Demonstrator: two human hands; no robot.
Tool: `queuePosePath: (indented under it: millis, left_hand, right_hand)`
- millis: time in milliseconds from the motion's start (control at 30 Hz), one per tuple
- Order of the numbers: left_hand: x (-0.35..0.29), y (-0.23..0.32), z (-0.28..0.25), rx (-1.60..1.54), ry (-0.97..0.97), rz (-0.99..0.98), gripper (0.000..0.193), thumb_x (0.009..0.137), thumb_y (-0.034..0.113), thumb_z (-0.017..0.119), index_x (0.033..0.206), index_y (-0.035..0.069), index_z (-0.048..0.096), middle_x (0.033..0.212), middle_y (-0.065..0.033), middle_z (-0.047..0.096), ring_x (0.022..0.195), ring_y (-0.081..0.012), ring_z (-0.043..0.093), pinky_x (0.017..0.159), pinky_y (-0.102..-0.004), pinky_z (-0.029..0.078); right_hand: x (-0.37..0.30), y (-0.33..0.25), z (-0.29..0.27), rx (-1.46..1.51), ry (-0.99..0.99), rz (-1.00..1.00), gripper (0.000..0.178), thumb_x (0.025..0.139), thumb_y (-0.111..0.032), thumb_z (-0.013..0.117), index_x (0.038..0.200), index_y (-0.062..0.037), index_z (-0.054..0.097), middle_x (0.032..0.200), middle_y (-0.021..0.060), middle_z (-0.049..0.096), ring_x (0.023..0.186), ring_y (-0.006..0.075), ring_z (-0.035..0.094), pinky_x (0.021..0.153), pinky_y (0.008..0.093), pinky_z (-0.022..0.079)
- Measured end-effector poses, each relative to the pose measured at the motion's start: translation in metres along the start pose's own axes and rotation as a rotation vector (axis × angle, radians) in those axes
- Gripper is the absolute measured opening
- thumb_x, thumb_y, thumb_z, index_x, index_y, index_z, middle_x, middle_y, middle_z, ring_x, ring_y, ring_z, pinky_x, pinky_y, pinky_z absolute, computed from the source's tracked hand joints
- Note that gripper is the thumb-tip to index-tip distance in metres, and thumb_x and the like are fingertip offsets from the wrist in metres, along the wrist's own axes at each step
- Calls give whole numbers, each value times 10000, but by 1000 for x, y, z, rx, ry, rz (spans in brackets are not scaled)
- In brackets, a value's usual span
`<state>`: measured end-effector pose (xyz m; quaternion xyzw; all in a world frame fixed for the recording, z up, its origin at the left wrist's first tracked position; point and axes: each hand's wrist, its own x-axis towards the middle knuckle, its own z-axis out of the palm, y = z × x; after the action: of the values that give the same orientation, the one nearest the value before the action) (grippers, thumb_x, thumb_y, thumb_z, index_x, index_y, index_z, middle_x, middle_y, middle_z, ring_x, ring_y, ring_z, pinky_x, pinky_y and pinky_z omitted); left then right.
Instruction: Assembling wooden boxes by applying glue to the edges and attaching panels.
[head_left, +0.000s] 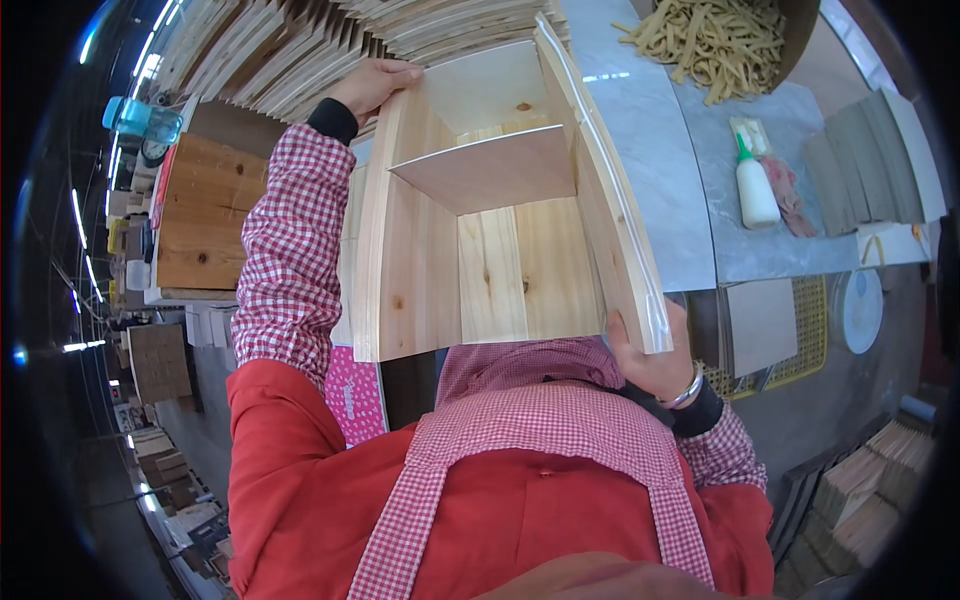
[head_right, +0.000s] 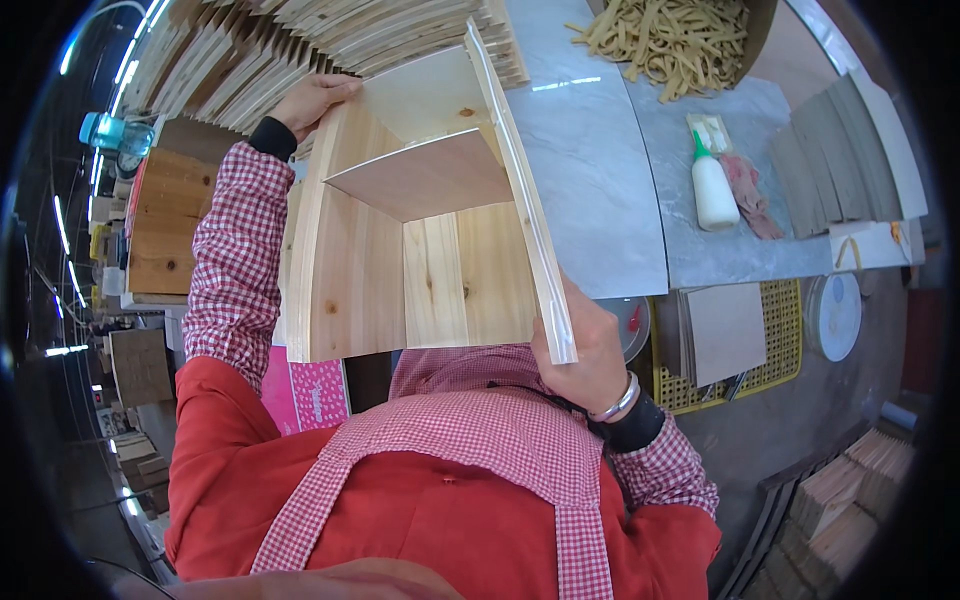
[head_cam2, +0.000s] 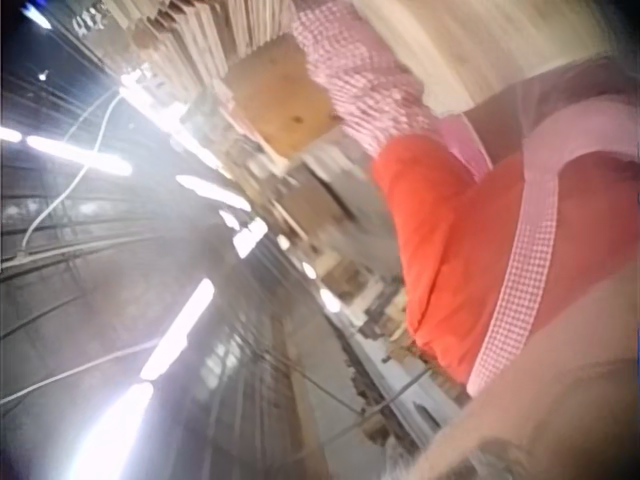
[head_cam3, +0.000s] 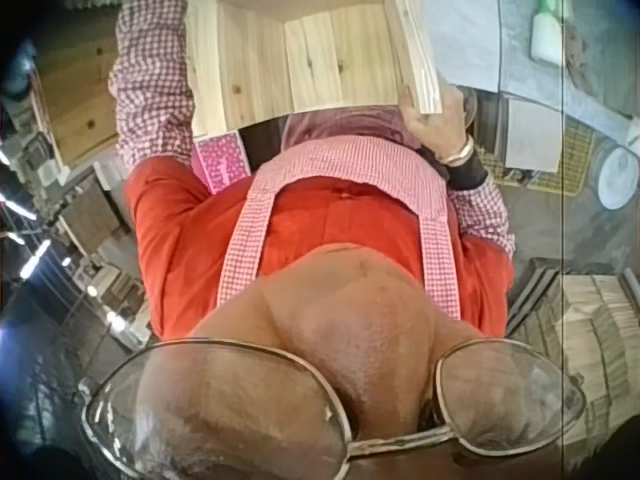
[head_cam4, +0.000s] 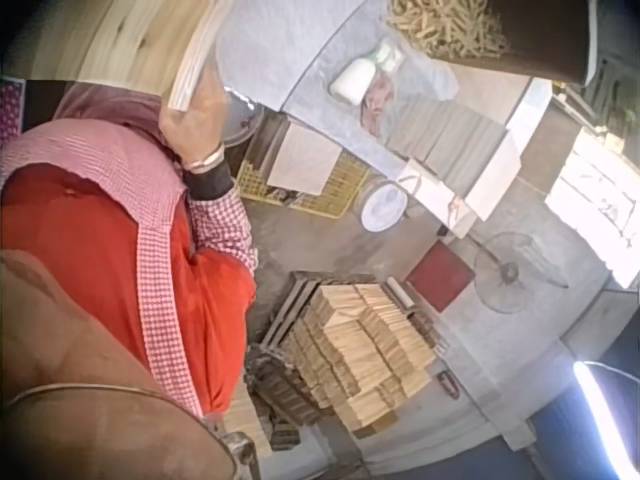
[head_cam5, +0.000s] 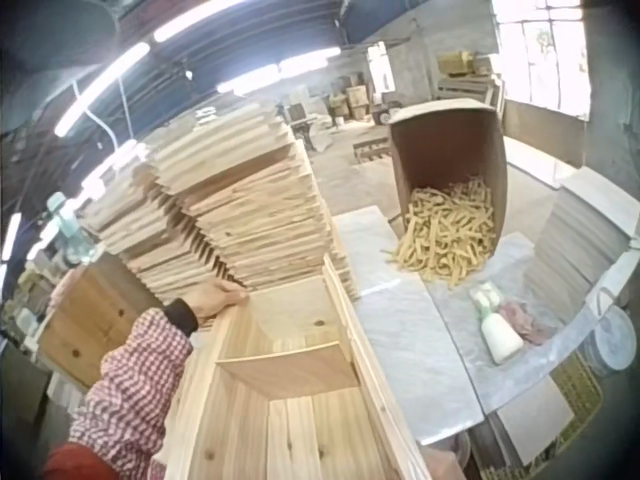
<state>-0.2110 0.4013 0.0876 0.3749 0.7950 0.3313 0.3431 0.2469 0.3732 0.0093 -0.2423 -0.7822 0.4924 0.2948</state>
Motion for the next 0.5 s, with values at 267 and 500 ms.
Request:
queuePosePath:
  millis: [267, 500]
  left_hand:
    - [7, -7, 3, 19, 18, 53, 281, 896, 231, 639, 1103, 45, 676, 926, -52, 680, 740, -109, 624, 668, -259, 530]
    - [6, -17, 4, 1, 1, 45, 249, 884, 194, 646, 1066, 27, 676, 934, -66, 662, 782, -122, 616, 669, -265, 526]
  right_hand:
    - [4, -6, 10, -19, 69, -56, 89, 776, -18, 636, 843, 26, 597, 666, 134, 605, 575, 254, 614, 537, 332, 470]
    - [6, -2, 13, -54, 12, -14, 130, 777, -26, 648, 887, 32, 610, 701, 150, 635, 605, 263, 646, 555, 334, 493]
